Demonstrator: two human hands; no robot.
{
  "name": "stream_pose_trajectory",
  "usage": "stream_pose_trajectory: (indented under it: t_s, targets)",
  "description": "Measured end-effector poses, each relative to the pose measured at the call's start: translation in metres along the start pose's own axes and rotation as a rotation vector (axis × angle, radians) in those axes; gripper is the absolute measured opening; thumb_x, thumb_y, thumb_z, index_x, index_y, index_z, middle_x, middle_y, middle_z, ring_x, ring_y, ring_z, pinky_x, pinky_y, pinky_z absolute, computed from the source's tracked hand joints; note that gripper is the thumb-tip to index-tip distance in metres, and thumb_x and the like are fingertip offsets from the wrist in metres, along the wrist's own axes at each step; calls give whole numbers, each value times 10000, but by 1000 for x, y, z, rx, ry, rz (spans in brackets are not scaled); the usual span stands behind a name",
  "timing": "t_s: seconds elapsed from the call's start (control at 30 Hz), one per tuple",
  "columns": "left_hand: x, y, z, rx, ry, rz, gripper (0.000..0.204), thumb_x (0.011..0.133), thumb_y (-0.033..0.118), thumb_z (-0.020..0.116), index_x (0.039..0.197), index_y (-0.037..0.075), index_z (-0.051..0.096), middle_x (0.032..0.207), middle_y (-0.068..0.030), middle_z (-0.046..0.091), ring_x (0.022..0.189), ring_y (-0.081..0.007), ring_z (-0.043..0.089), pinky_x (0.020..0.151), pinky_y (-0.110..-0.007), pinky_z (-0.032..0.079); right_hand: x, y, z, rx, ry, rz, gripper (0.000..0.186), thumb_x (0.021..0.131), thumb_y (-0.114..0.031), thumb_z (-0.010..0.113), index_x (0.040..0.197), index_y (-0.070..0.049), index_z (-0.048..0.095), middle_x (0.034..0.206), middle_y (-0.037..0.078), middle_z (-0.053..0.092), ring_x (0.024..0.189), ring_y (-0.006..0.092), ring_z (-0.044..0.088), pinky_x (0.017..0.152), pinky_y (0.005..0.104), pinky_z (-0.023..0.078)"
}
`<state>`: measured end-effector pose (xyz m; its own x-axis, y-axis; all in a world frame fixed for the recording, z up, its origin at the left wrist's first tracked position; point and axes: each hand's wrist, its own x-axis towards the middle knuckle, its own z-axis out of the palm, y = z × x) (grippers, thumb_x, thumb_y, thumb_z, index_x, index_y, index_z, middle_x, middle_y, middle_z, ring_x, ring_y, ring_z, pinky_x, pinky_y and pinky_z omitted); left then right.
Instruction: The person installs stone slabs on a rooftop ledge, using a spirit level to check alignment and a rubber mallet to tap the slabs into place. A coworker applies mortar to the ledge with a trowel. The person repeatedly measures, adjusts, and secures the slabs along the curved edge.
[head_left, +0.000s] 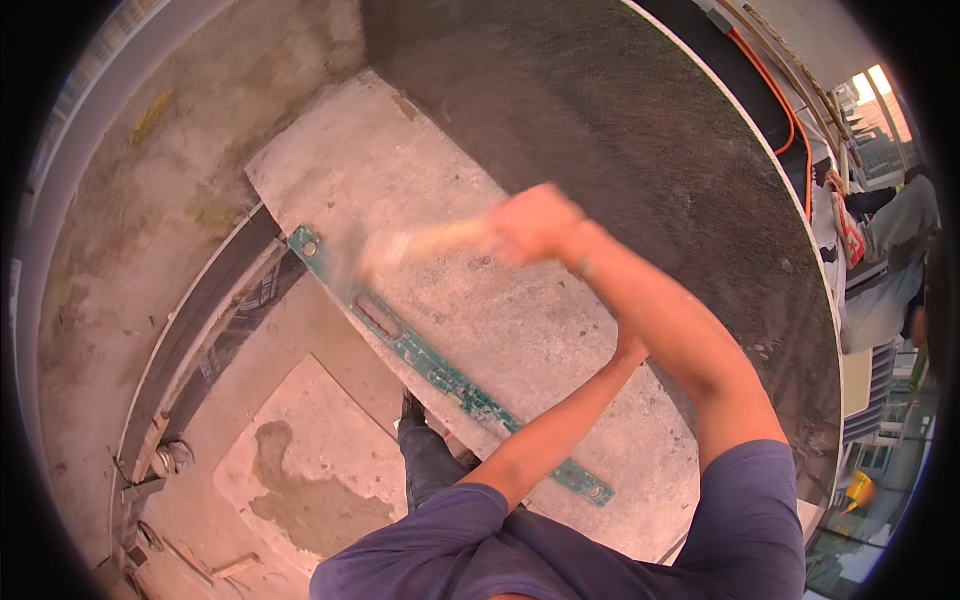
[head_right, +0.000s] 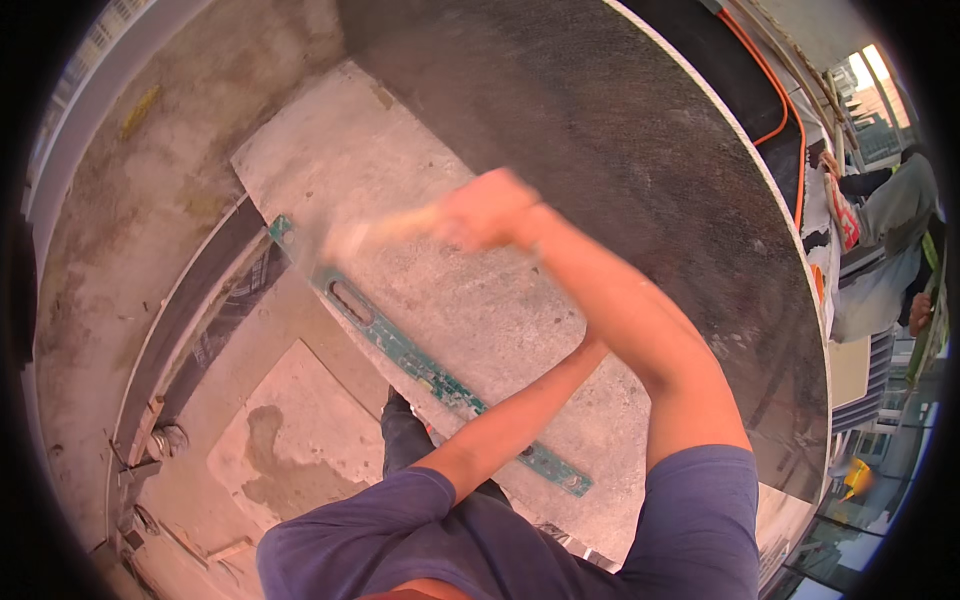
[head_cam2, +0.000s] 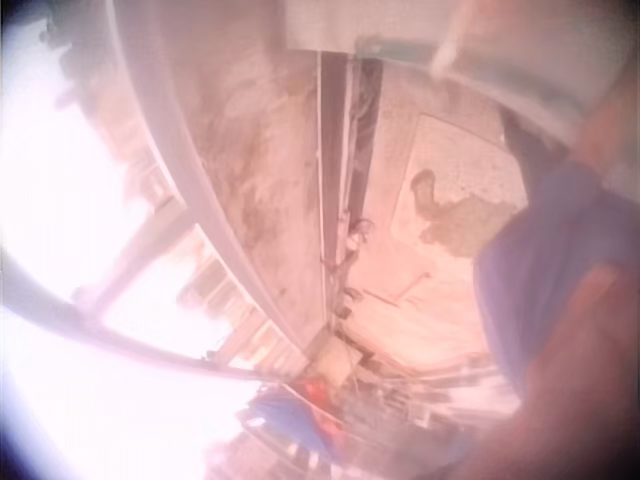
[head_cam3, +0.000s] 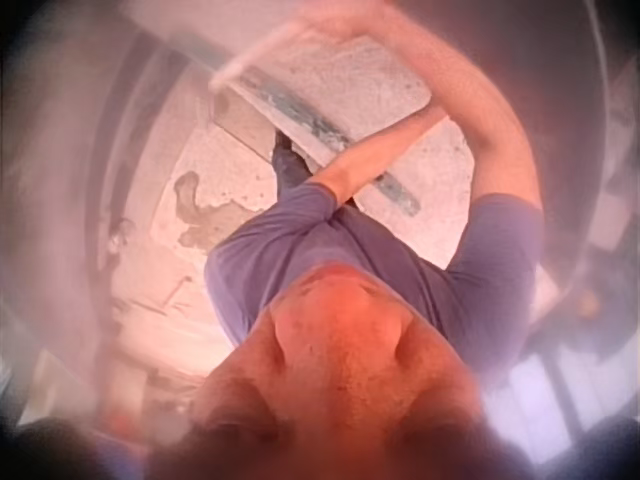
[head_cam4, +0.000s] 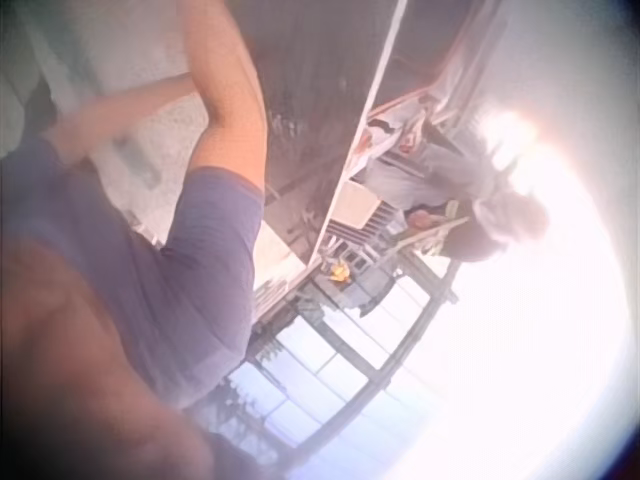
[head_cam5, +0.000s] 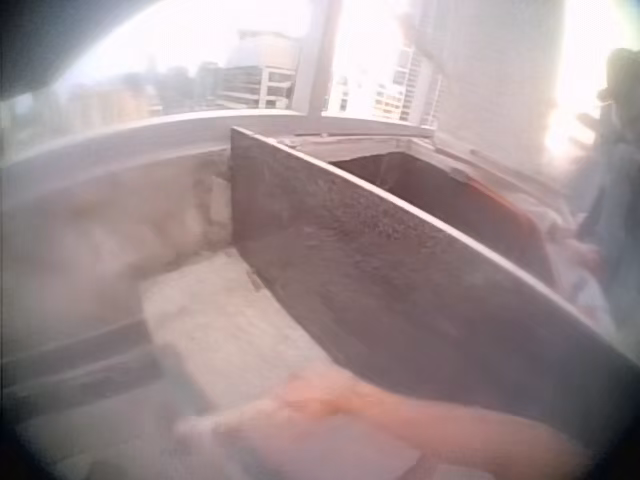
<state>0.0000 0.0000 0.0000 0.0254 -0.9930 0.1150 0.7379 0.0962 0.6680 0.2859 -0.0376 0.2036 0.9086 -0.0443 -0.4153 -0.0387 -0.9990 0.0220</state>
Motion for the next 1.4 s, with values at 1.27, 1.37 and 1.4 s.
stream_pose_trajectory:
  t_s: [1.27,1.37,1.4]
  targets:
    - [-36,-36,163,386,364,-121,1644,750,533,998,1673,-35,-238,1729,-450,-112,1664,-507,-16,1343,-512,189,-215,-50,104,302,-102,657,457,1066,-485,573,1142,-49,687,829,152,745,682,307,732,616,491,594]
    - [-35,-22,171,572,537,-42,1693,717,588,993,1661,-39,-265,1702,-477,-154,1650,-538,-70,1345,-544,169,-197,-115,141,347,54,363,529,1072,-513,563,1090,1,686,798,129,748,664,318,754,577,468,596]
    - [-35,-18,174,564,532,-37,1697,714,592,993,1662,-35,-268,1698,-480,-163,1648,-539,-83,1345,-548,164,-194,-131,147,379,170,191,502,1069,-496,570,1073,-3,666,768,122,730,651,327,745,570,472,590]
